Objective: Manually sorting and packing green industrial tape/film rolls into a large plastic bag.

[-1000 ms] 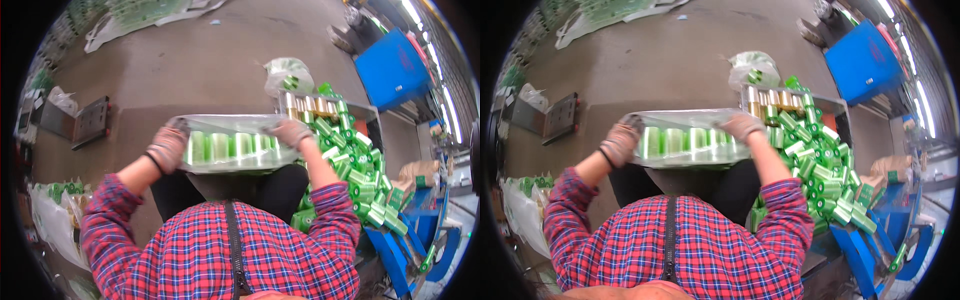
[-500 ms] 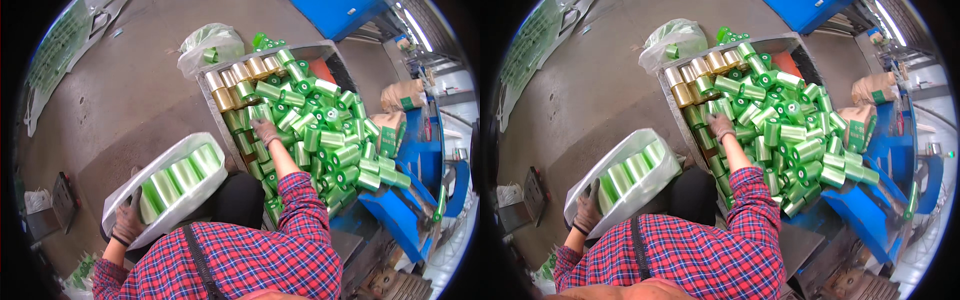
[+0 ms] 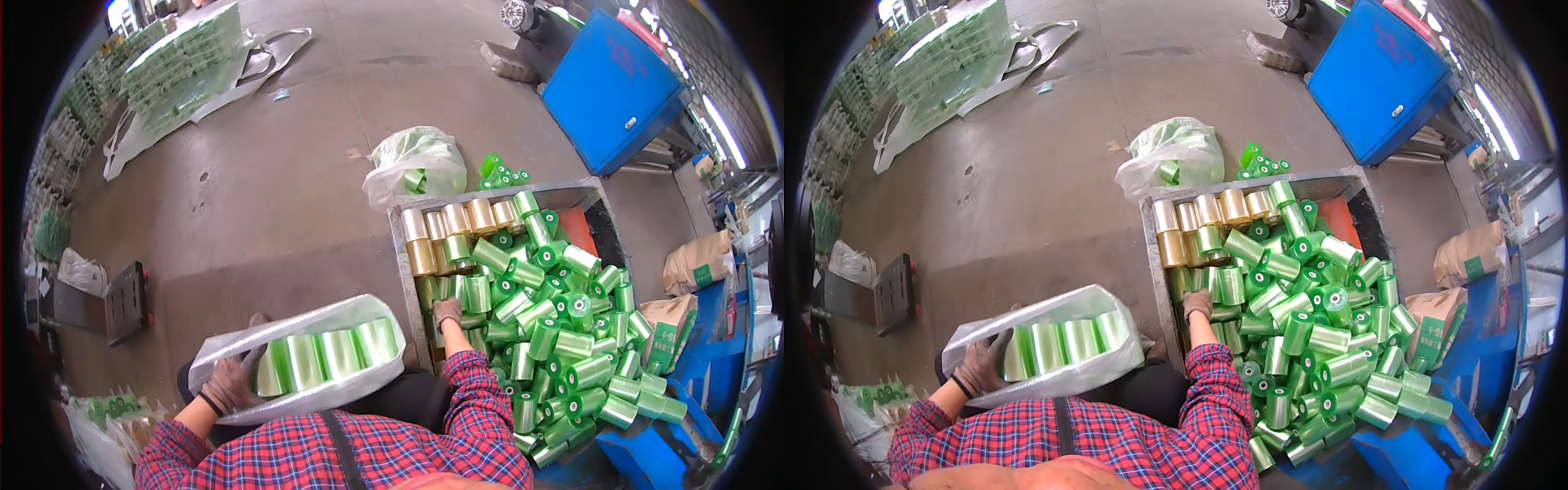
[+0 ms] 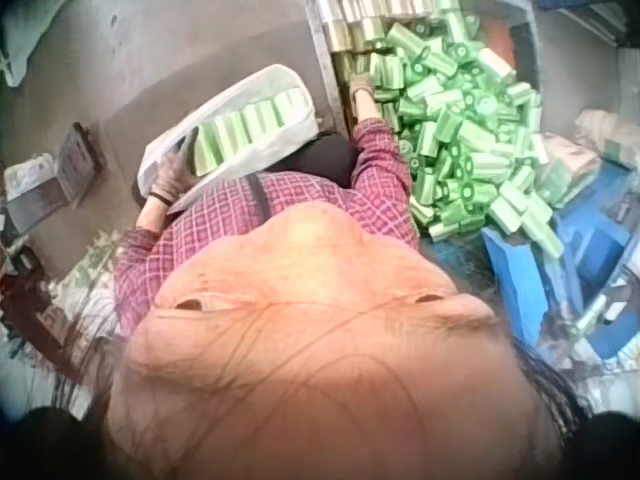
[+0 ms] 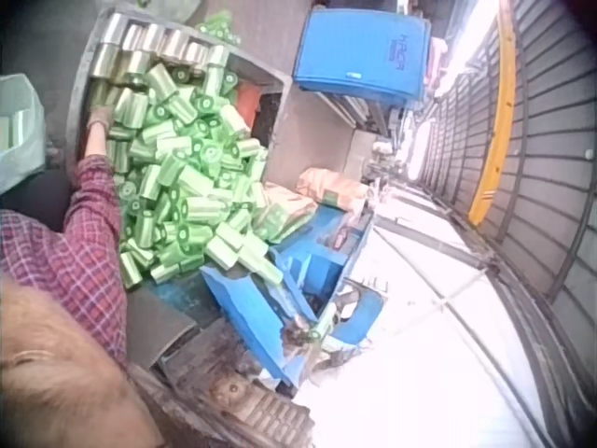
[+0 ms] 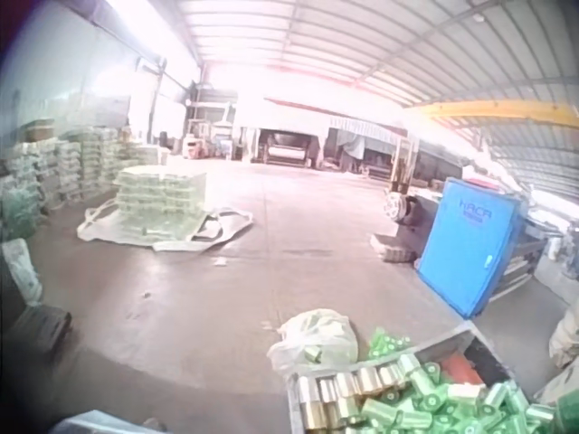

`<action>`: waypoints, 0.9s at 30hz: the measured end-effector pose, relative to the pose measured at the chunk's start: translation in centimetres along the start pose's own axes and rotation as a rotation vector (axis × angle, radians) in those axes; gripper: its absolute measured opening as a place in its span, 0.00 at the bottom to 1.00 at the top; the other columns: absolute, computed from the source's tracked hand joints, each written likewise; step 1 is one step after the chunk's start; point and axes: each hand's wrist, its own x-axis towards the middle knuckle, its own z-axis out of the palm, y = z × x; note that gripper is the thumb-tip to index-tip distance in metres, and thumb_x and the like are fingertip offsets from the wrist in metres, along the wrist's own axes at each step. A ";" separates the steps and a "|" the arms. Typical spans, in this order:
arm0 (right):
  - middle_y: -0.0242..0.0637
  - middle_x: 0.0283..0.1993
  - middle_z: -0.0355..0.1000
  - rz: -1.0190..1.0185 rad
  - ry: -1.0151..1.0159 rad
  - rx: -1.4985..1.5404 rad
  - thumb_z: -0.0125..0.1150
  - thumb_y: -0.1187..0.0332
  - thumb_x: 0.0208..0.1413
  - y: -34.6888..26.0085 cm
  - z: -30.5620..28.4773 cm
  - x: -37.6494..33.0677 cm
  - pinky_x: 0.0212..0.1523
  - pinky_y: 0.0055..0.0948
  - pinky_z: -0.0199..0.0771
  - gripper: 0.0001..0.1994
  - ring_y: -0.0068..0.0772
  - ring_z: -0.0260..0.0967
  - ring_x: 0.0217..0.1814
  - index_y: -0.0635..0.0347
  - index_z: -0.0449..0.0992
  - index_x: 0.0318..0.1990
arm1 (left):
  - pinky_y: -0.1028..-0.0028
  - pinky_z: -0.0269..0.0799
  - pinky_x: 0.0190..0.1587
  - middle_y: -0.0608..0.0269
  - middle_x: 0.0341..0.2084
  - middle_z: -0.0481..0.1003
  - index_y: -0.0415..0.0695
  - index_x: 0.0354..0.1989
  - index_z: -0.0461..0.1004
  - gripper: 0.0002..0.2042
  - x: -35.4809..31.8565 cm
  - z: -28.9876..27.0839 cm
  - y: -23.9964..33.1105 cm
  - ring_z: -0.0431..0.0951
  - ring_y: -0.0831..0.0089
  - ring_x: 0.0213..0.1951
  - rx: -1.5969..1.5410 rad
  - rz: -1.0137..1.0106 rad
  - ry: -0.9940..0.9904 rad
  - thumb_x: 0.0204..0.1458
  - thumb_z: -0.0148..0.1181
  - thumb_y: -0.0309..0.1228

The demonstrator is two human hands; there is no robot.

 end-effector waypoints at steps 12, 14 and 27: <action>0.58 0.50 0.64 -0.196 0.009 -0.122 0.57 0.50 0.40 0.4 0.3 -1.0 0.54 0.37 0.61 0.35 0.51 0.61 0.55 0.69 0.63 0.52 | 0.58 0.51 0.58 0.39 0.62 0.35 0.51 0.64 0.41 0.54 -0.4 -2.1 1.8 0.51 0.42 0.59 0.033 -0.054 -0.127 0.25 0.68 0.49; 0.58 0.51 0.64 -0.162 -0.033 -0.124 0.57 0.51 0.41 0.3 1.7 -0.2 0.54 0.37 0.61 0.33 0.52 0.61 0.55 0.67 0.63 0.52 | 0.54 0.54 0.56 0.36 0.60 0.43 0.50 0.64 0.41 0.54 -0.4 -1.9 1.5 0.58 0.40 0.55 0.050 0.004 -0.059 0.26 0.67 0.52; 0.43 0.45 0.70 0.255 -0.363 0.531 0.56 0.59 0.47 -1.5 -0.5 -0.9 0.46 0.37 0.68 0.14 0.43 0.67 0.48 0.53 0.73 0.40 | 0.51 0.58 0.51 0.31 0.46 0.62 0.47 0.64 0.40 0.57 -0.8 -0.6 -0.1 0.64 0.41 0.49 -0.010 -0.039 -0.143 0.25 0.65 0.57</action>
